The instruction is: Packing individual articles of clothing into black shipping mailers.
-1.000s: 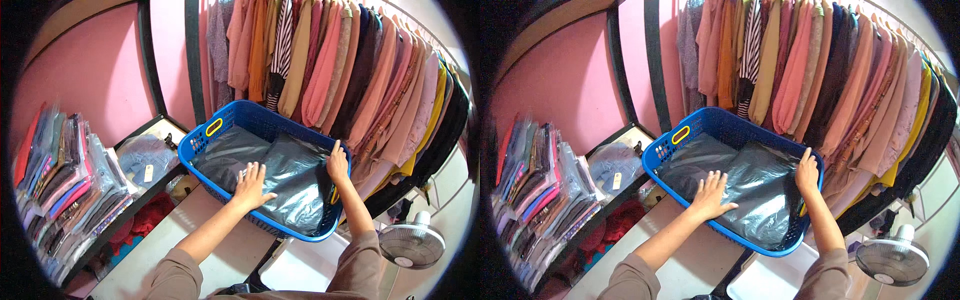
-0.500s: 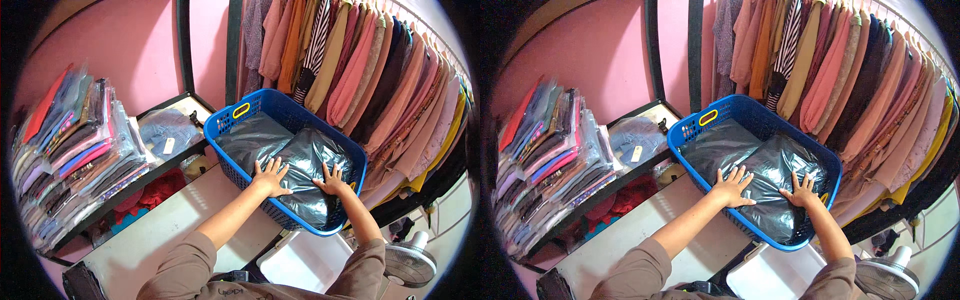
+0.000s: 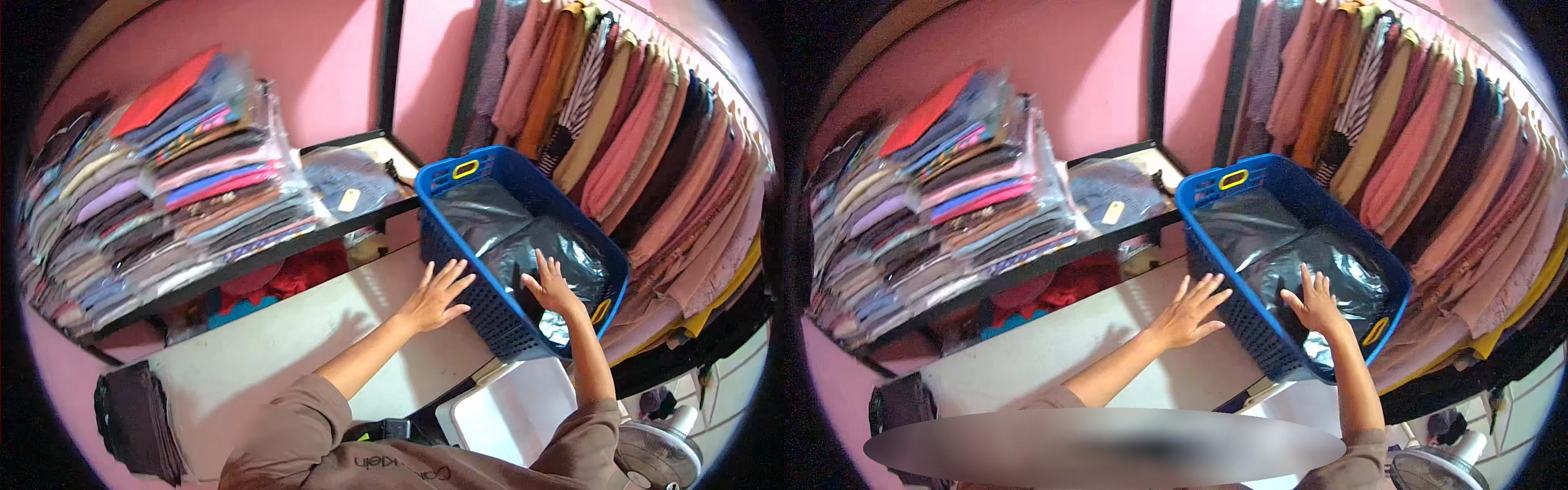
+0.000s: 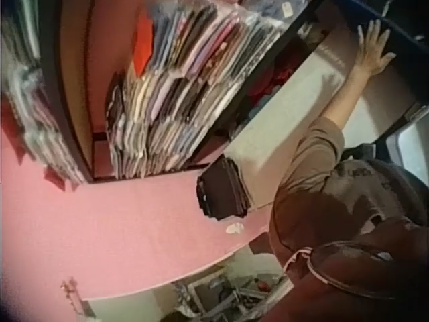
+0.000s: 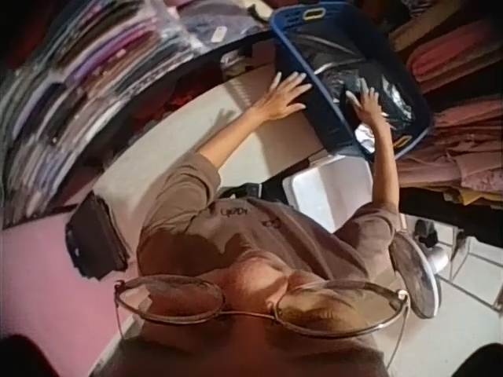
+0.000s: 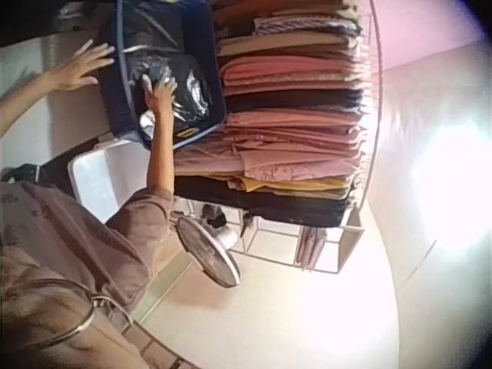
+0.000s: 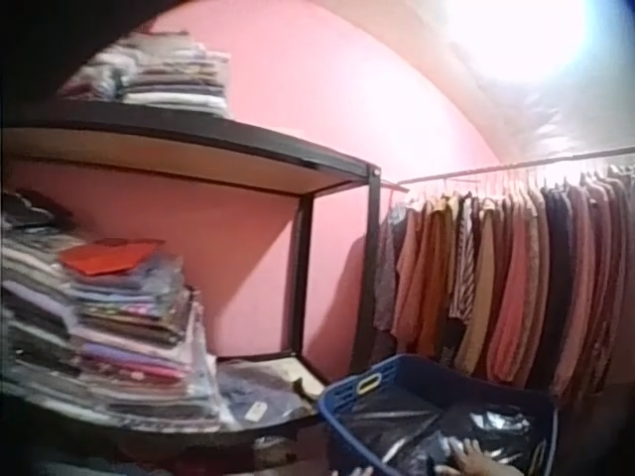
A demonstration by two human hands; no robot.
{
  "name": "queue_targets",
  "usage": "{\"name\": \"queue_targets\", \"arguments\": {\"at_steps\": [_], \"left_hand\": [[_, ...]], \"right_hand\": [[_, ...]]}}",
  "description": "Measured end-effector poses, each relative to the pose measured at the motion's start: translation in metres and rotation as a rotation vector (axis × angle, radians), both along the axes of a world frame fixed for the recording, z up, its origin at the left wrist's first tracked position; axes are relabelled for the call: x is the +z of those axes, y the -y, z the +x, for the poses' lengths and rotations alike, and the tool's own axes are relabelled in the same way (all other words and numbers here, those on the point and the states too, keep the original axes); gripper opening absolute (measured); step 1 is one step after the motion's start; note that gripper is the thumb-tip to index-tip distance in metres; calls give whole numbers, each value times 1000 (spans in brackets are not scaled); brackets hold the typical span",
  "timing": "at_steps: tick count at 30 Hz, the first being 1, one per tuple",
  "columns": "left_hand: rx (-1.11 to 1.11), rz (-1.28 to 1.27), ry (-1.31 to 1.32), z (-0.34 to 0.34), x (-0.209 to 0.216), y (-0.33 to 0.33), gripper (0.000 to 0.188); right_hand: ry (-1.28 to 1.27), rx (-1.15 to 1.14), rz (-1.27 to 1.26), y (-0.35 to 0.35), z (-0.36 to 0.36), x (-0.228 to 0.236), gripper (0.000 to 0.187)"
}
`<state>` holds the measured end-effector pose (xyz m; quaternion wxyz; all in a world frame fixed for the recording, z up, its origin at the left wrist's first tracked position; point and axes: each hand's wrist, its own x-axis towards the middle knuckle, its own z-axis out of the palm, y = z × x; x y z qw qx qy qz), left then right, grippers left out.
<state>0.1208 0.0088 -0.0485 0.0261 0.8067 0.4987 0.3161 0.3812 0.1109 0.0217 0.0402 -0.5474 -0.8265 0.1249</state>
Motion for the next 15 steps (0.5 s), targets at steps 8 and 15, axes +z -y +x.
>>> {"name": "queue_targets", "arguments": {"at_steps": [8, 15], "left_hand": [[602, -177, 387, -134, -109, 216, 34], [1150, -196, 426, -165, -169, 449, 25]], "right_hand": [[-636, 509, 552, 95, -148, -7, 38], [-582, 553, 54, 176, -219, -230, 46]]}}
